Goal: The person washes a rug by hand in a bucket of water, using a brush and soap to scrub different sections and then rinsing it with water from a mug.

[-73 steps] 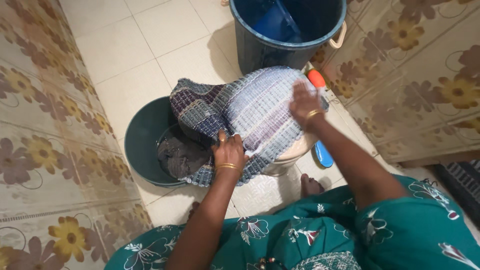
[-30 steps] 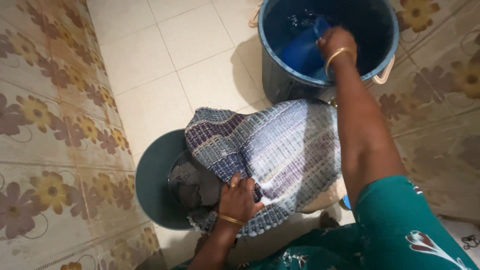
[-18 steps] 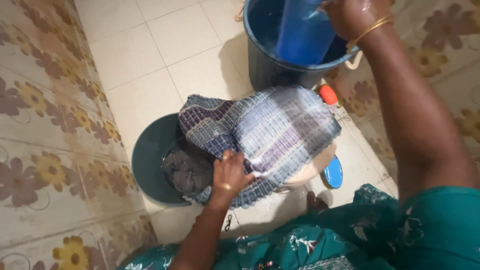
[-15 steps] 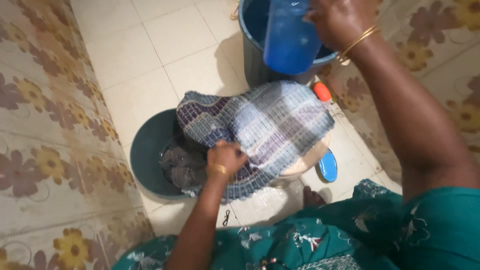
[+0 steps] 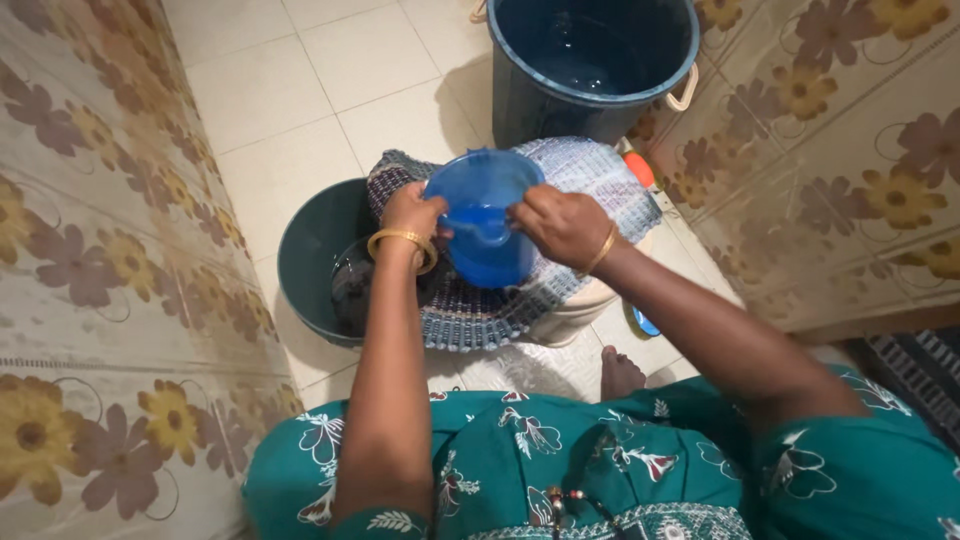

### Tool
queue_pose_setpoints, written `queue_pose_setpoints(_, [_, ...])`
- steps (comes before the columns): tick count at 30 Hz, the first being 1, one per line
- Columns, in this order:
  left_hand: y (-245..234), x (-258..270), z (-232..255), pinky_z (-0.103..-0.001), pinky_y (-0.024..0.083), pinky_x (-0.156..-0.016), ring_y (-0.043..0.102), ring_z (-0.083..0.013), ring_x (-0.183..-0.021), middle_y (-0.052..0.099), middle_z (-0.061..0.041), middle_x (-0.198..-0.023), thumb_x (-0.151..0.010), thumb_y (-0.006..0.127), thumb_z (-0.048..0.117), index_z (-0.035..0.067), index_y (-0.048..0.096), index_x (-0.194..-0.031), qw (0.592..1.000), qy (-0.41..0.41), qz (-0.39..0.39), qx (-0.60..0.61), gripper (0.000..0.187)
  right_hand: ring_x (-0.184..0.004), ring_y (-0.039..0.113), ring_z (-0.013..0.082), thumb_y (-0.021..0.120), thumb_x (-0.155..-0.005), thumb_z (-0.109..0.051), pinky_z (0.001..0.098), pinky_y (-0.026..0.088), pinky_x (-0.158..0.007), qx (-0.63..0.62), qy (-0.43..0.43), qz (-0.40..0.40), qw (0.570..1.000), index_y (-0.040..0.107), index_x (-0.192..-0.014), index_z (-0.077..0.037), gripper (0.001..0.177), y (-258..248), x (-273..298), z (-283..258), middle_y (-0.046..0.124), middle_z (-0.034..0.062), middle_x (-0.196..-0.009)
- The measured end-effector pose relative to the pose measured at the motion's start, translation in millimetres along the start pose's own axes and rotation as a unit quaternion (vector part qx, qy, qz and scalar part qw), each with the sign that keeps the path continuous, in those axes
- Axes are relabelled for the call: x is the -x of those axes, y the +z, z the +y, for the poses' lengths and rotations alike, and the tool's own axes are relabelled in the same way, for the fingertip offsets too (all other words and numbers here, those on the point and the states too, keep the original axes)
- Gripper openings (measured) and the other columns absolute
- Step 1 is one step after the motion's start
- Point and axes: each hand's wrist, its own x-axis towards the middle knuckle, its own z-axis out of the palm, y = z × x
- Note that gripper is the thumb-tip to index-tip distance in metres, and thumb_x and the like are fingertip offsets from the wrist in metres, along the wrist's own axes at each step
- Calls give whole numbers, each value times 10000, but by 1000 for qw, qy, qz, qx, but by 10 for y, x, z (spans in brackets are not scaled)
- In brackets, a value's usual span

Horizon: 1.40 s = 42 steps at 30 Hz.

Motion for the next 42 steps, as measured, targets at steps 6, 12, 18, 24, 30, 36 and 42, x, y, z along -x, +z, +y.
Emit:
queue_pose_setpoints(6, [119, -37, -73, -400, 594, -686, 740, -280, -737, 751, -167, -858, -721, 766, 153, 66, 721, -1173, 924, 237, 180, -240, 463, -861, 655, 325, 629, -951, -166, 452, 547, -772, -211, 247, 83, 942, 687, -1178, -82, 249, 536, 699, 273, 639, 136, -963])
queue_pose_setpoints(12, [459, 32, 59, -454, 588, -736, 740, -335, -837, 767, -137, -983, -742, 770, 170, 175, 747, -1186, 826, 321, 297, -357, 444, -1159, 645, 331, 555, -898, -127, 404, 501, -1037, -198, 304, -112, 925, 699, -1204, -140, 339, 1394, 1143, 445, 669, 161, -1332])
queue_pose_setpoints(18, [637, -3, 42, -456, 585, -709, 734, -328, -800, 766, -116, -1054, -774, 792, 199, 176, 708, -1266, 810, 301, 284, -415, 500, -1358, 473, 381, 529, -891, -190, 616, 283, -1134, -82, 176, -195, 961, 612, -1293, -78, 426, 1727, 935, 75, 556, 217, -1419])
queue_pose_setpoints(24, [814, -65, -75, -483, 576, -925, 753, -301, -910, 771, -77, -1101, -784, 759, 176, 184, 694, -1278, 796, 377, 263, -394, 498, -1598, 372, 258, 369, -1164, -324, 488, 196, -1413, 9, 162, -530, 832, 651, -1376, -155, 390, 1378, 665, 90, 552, 82, -1560])
queue_pose_setpoints(30, [805, -158, -151, -403, 606, -803, 767, -273, -844, 780, -140, -1028, -790, 730, 78, 131, 737, -1229, 847, 345, 286, -286, 442, -1565, 177, 241, 393, -1021, -342, 552, 179, -1237, -21, 388, -337, 857, 238, -1603, -29, 679, 1295, 924, 570, 208, 139, -1684])
queue_pose_setpoints(36, [387, -328, -250, -202, 404, -538, 517, -21, -608, 681, -11, -806, -833, 625, -115, -52, 714, -1223, 938, 246, 229, 91, 406, -1572, 130, 240, 288, -1050, -429, 545, 82, -1238, -26, 449, -312, 837, 154, -1614, -23, 708, 1235, 1243, 1151, 135, 130, -1695])
queue_pose_setpoints(42, [171, -297, -160, -170, 367, -488, 468, -2, -573, 667, -29, -819, -826, 603, -134, -72, 682, -1239, 929, 251, 230, 148, 425, -1519, 432, 213, 412, -1009, -214, 514, 49, -1355, -181, 381, -461, 780, 349, -1606, -35, 626, 1311, 182, 383, 312, 134, -1717])
